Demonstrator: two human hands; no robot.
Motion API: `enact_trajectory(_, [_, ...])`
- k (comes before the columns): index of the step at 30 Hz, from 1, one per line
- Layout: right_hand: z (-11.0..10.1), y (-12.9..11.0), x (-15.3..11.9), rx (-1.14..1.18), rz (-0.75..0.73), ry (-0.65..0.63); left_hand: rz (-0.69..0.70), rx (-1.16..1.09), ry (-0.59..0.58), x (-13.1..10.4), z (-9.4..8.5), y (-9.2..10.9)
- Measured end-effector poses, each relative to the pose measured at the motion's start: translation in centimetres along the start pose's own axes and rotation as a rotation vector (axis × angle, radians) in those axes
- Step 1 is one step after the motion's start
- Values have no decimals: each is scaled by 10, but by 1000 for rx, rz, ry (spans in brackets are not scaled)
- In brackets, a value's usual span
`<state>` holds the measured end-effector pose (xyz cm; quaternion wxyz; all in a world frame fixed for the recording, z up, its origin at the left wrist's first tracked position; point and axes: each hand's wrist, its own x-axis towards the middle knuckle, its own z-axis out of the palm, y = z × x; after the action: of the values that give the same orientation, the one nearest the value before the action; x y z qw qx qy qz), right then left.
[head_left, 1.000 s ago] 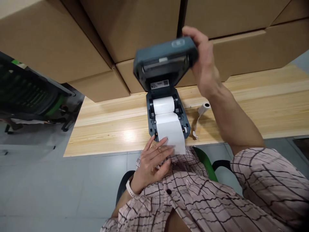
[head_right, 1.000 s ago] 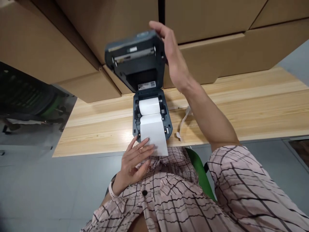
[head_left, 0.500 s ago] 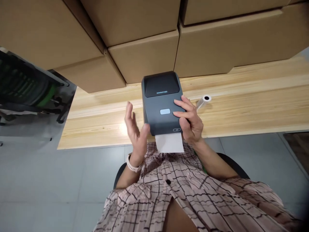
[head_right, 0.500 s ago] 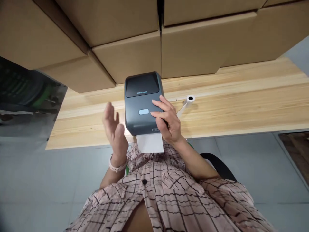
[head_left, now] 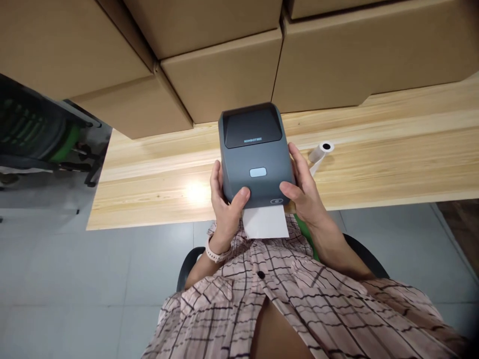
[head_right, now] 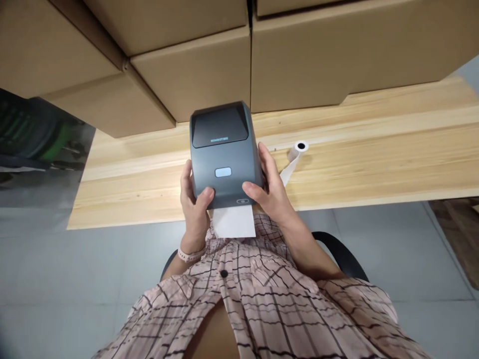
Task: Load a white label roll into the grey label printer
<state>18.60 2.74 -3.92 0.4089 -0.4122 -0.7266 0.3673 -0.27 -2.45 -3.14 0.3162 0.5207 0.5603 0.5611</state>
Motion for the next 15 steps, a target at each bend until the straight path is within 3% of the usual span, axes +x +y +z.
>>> enact_trajectory(4, [5,5,0,46,-3,18,22,15,75,-19,3,-6])
enact_trajectory(8, [7,7,0,55,-8,32,11,1,353,-58,-3,-6])
enact_trajectory(10, [9,8,-1,64,-23,49,-134,-42,189,-68,-8,-3])
enact_trajectory(13, [12,11,-1,64,-35,74,-471,-203,-184,-65,-15,6])
enact_trajectory(15, [13,13,-1,49,-41,69,-608,-336,-297,-58,-17,12])
